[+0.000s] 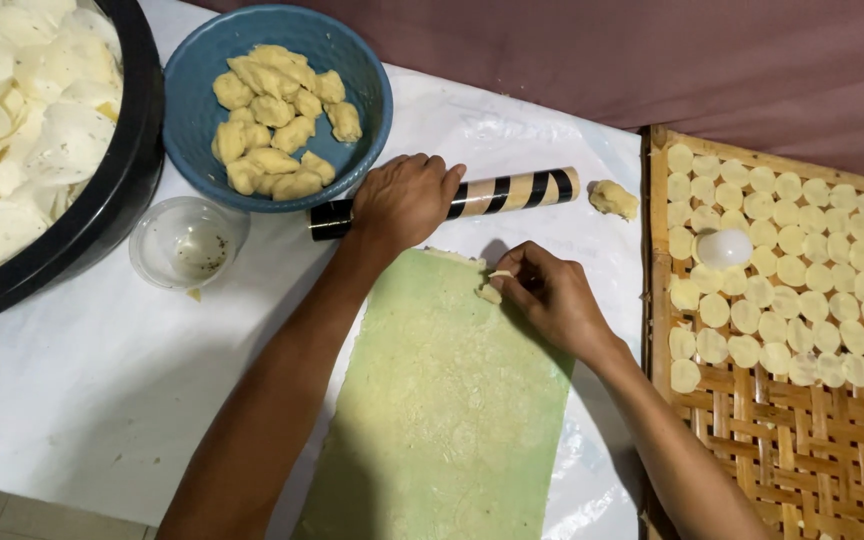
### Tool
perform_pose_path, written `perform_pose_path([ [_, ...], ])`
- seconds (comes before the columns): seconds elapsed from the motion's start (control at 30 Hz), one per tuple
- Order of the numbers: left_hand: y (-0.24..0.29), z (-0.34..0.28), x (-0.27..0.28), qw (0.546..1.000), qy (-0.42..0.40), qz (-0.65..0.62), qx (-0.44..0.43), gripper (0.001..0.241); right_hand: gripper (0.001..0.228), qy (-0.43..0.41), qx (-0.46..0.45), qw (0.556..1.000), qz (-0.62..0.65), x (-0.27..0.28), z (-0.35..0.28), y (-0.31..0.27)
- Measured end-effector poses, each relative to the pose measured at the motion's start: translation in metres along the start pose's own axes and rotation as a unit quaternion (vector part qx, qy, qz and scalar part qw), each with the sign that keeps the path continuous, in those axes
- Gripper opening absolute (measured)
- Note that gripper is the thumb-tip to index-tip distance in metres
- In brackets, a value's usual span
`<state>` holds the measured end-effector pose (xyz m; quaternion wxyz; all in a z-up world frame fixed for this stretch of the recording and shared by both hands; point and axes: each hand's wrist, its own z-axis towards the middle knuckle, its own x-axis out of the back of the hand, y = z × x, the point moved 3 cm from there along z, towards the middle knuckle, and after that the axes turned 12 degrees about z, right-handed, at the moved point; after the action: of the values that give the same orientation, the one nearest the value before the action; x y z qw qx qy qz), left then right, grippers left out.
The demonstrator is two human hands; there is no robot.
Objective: Rolling out dough and cutting it into small circles using a circular tool.
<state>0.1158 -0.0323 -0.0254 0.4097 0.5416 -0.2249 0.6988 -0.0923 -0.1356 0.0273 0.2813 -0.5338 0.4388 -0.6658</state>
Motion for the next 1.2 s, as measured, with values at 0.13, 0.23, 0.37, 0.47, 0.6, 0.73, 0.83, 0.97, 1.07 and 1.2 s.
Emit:
perform_pose_path([
  [0.13, 0.008, -0.017, 0.033, 0.997, 0.067, 0.0, -0.05, 0.041, 0.019, 0.033, 0.063, 0.996, -0.061, -0.003, 0.001, 0.016],
  [0.23, 0.011, -0.027, 0.032, 0.987, 0.077, 0.018, -0.139, 0.054, 0.02, 0.051, 0.059, 0.994, -0.078, -0.003, -0.001, 0.028],
  [0.37, 0.013, -0.031, 0.045, 0.982, 0.125, 0.056, -0.131, 0.05, 0.015, 0.052, 0.082, 0.987, -0.127, -0.002, -0.003, 0.007],
  [0.47, 0.024, -0.038, 0.08, 0.979, 0.166, 0.041, -0.112, 0.052, 0.017, 0.049, 0.112, 0.972, -0.2, -0.004, -0.008, 0.007],
  [0.6, 0.032, -0.061, 0.122, 0.988, 0.088, -0.056, -0.116, 0.051, 0.026, 0.026, 0.107, 0.965, -0.24, -0.003, -0.011, -0.015],
  [0.73, 0.034, -0.099, 0.123, 0.987, 0.063, -0.015, -0.146, 0.052, 0.026, 0.064, 0.056, 0.981, -0.177, 0.017, -0.027, 0.03],
  [0.83, 0.039, -0.127, 0.107, 0.975, 0.119, 0.054, -0.178, 0.046, 0.025, 0.221, 0.008, 0.972, -0.084, 0.046, -0.046, 0.041],
  [0.97, 0.049, -0.138, 0.091, 0.969, 0.143, 0.095, -0.178, 0.039, 0.035, 0.192, 0.168, 0.942, -0.22, 0.024, -0.061, 0.013],
  [1.07, 0.05, -0.131, 0.081, 0.97, 0.149, 0.09, -0.172, 0.031, 0.047, 0.108, 0.166, 0.942, -0.271, -0.004, -0.051, 0.003],
  [1.2, 0.045, -0.13, 0.064, 0.978, 0.13, 0.071, -0.148, 0.04, 0.058, 0.059, 0.116, 0.946, -0.298, -0.015, -0.04, 0.018],
])
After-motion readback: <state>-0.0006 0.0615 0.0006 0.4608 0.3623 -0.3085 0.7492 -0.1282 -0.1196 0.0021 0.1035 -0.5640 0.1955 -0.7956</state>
